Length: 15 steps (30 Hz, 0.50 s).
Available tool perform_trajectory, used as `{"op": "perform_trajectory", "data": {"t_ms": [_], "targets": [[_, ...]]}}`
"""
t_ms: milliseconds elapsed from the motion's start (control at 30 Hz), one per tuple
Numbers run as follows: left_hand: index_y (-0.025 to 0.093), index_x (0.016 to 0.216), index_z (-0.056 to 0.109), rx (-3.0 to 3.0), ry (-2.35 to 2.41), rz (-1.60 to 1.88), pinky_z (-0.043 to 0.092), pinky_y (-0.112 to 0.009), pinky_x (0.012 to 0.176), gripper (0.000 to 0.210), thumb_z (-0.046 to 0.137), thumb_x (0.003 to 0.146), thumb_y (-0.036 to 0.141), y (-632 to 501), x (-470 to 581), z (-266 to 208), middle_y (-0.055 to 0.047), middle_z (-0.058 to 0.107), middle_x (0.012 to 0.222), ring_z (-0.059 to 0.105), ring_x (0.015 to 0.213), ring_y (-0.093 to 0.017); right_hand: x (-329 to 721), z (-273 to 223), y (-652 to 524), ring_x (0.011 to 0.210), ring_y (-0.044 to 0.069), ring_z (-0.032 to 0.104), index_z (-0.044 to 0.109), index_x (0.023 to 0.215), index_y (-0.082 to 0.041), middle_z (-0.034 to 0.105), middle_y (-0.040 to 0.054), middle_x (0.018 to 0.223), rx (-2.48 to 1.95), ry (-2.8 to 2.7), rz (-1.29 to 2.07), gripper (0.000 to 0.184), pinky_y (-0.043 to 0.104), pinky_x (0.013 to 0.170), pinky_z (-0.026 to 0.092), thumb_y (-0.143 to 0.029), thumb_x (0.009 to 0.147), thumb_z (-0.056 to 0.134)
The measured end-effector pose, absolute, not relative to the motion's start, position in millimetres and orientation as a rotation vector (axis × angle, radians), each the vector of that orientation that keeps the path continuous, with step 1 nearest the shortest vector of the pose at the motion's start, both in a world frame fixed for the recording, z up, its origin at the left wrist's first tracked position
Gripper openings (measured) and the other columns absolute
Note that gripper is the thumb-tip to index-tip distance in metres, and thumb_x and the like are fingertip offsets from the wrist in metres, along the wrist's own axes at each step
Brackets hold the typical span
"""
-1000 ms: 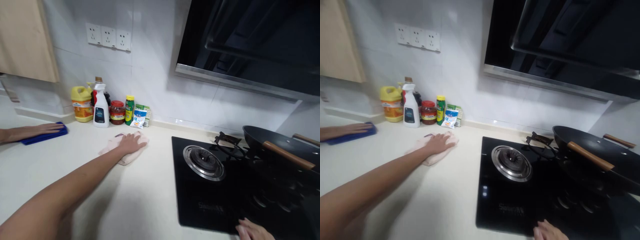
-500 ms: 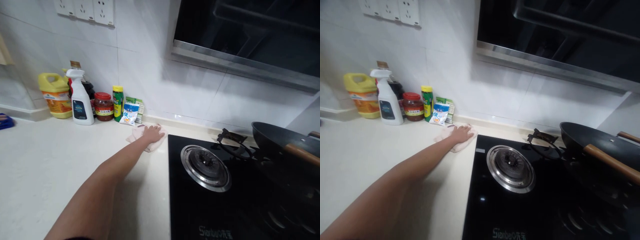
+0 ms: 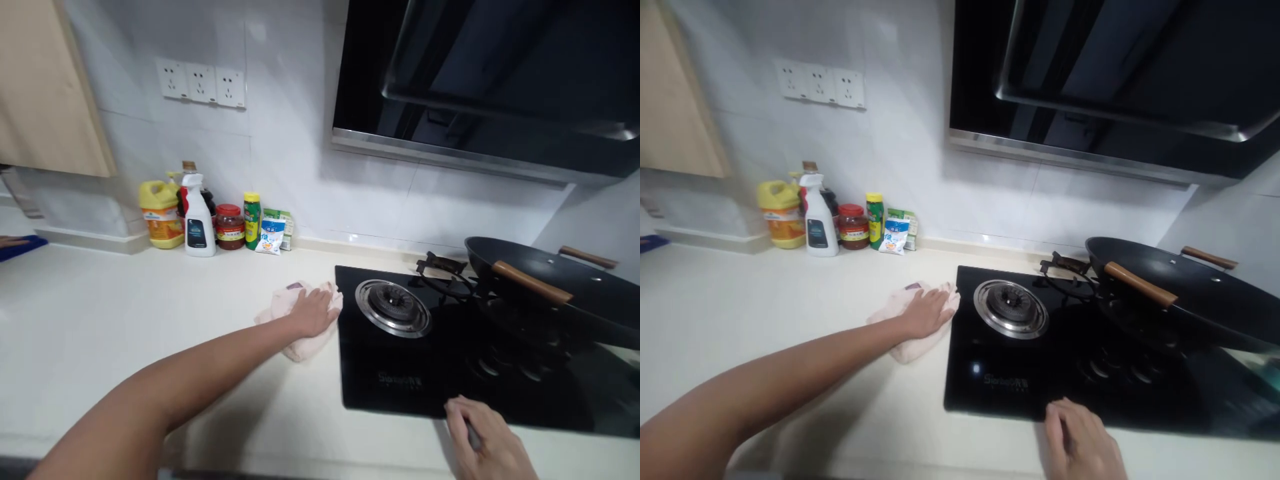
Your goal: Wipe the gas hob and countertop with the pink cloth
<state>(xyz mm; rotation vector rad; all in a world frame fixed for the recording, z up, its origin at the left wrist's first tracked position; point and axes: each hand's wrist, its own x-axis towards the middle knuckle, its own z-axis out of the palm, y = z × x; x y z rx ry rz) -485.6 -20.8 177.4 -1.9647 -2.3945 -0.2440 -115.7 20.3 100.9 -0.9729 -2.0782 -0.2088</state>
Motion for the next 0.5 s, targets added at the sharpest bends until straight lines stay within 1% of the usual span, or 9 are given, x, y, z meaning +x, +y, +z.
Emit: {"op": "perform_trajectory", "data": {"t_ms": [67, 133, 267, 367, 500], "targets": [[0.019, 0.149, 0.039, -2.071, -2.349, -0.263, 0.022, -0.056, 0.115, 0.062, 0.025, 0.101, 0.055, -60, -472, 178, -0.013, 0.042, 0.156, 0.033, 0.144, -0.032, -120, 102, 12, 0.09, 0.024, 0.068, 0.072, 0.086, -0.024, 0.075, 0.0054, 0.098, -1.002, -2.032, -0.186, 0.039, 0.036, 0.075, 0.05, -0.047, 0.097, 0.044], [0.023, 0.153, 0.036, -2.19, -2.284, -0.307, 0.02, -0.057, 0.117, 0.065, 0.025, 0.101, 0.06, -101, -463, 178, -0.01, 0.039, 0.158, 0.03, 0.147, -0.031, -122, 100, 7, 0.095, 0.025, 0.067, 0.071, 0.088, -0.022, 0.074, 0.0071, 0.101, -1.027, -2.014, -0.139, 0.04, 0.038, 0.08, 0.049, -0.048, 0.098, 0.041], [0.032, 0.152, 0.039, -2.298, -2.129, -0.316, 0.019, -0.05, 0.12, 0.06, 0.032, 0.1, 0.061, -178, -465, 179, -0.005, 0.038, 0.159, 0.034, 0.146, -0.028, -119, 95, 2, 0.099, 0.026, 0.065, 0.069, 0.089, -0.02, 0.072, 0.0106, 0.105, -1.03, -1.989, -0.09, 0.041, 0.039, 0.084, 0.049, -0.047, 0.098, 0.04], [0.036, 0.148, 0.045, -2.142, -2.11, -0.278, 0.022, -0.048, 0.119, 0.056, 0.039, 0.098, 0.061, -219, -489, 177, -0.003, 0.04, 0.158, 0.039, 0.143, -0.027, -117, 92, 4, 0.1, 0.027, 0.065, 0.068, 0.087, -0.019, 0.072, 0.0116, 0.104, -1.013, -1.983, -0.084, 0.04, 0.04, 0.087, 0.049, -0.046, 0.098, 0.04], [0.036, 0.142, 0.053, -1.8, -2.318, -0.195, 0.019, -0.055, 0.118, 0.057, 0.046, 0.093, 0.064, -247, -544, 171, -0.003, 0.046, 0.155, 0.041, 0.141, -0.03, -116, 90, 9, 0.097, 0.025, 0.066, 0.068, 0.088, -0.021, 0.073, 0.0084, 0.101, -0.964, -2.017, -0.117, 0.036, 0.039, 0.087, 0.049, -0.045, 0.097, 0.043]]}}
